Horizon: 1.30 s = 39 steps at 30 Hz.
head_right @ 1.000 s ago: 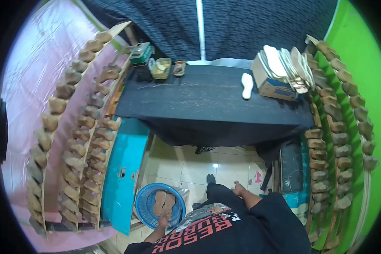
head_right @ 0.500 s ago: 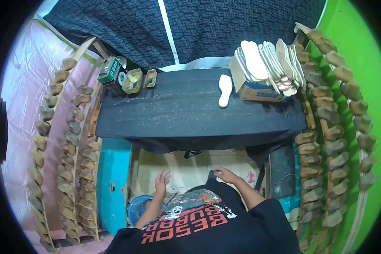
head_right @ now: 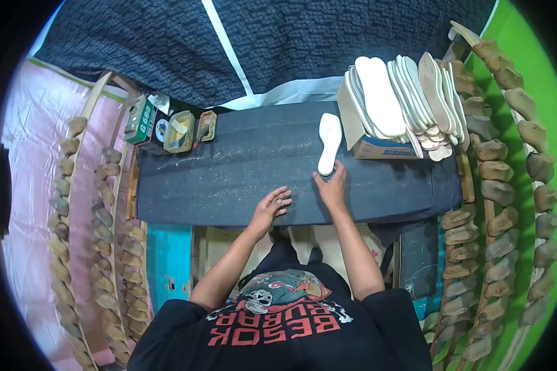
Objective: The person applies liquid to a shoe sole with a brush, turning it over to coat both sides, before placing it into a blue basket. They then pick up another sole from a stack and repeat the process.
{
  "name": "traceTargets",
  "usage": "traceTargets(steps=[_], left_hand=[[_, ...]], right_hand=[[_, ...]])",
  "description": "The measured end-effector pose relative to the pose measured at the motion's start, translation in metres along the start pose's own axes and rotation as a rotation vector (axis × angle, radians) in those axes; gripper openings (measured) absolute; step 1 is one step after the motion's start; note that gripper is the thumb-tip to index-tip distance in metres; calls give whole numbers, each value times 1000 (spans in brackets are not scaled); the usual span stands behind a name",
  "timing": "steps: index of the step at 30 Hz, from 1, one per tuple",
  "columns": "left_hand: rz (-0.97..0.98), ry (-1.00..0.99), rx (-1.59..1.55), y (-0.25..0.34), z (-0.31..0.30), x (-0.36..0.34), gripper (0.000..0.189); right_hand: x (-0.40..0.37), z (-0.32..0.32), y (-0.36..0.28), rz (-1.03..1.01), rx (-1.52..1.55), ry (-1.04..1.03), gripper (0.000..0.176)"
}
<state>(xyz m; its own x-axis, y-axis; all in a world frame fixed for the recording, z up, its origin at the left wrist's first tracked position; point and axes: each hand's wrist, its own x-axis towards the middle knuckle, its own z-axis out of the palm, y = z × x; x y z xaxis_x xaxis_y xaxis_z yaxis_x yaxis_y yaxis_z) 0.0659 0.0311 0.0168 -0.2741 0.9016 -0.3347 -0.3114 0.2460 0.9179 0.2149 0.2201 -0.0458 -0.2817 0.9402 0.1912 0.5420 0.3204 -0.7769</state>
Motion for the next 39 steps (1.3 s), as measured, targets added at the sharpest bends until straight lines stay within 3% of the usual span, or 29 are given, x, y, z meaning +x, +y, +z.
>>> traceTargets(steps=[5,9,14,17,20,21,24,27,29,31,33,34,35,37,39], left_hand=[[-134,-210,100,11,-5,58,53],[-119,-312,119,34,-2,97,53],[-254,-318,-151,17,-12,142,63],[-285,-303,-384,16,-9,154,70],[-312,-331,-570,12,-5,179,73],[-307,-330,-576,15,-2,185,73],[-306,-326,-604,23,7,197,73],[-236,-465,-134,11,23,208,71],[-220,-350,-53,19,36,210,73],[-273,-242,-25,31,44,206,71],[-304,-150,-24,39,50,198,68],[-289,-157,-173,35,50,193,66],[-269,-159,-323,33,47,187,65],[-266,-87,-479,44,40,172,62],[-334,-195,-643,64,33,150,57]], right_hand=[[30,-16,-74,387,-311,-146,108],[52,-7,-60,399,-381,-213,97],[40,-12,-52,359,-370,-252,87],[18,0,-38,291,-284,-159,80],[-8,14,-28,59,-126,23,63],[-11,3,-41,397,40,-165,55],[-24,11,-22,279,19,-239,50],[-7,18,8,248,234,-175,45],[21,2,-11,503,321,-471,40],[37,-12,-18,503,312,-572,36],[55,-22,-13,737,751,-630,35],[62,-22,-9,756,944,-602,37],[67,-22,-5,757,949,-633,37],[77,-29,-21,819,1292,-626,53],[77,-22,-25,766,1178,-705,56]])
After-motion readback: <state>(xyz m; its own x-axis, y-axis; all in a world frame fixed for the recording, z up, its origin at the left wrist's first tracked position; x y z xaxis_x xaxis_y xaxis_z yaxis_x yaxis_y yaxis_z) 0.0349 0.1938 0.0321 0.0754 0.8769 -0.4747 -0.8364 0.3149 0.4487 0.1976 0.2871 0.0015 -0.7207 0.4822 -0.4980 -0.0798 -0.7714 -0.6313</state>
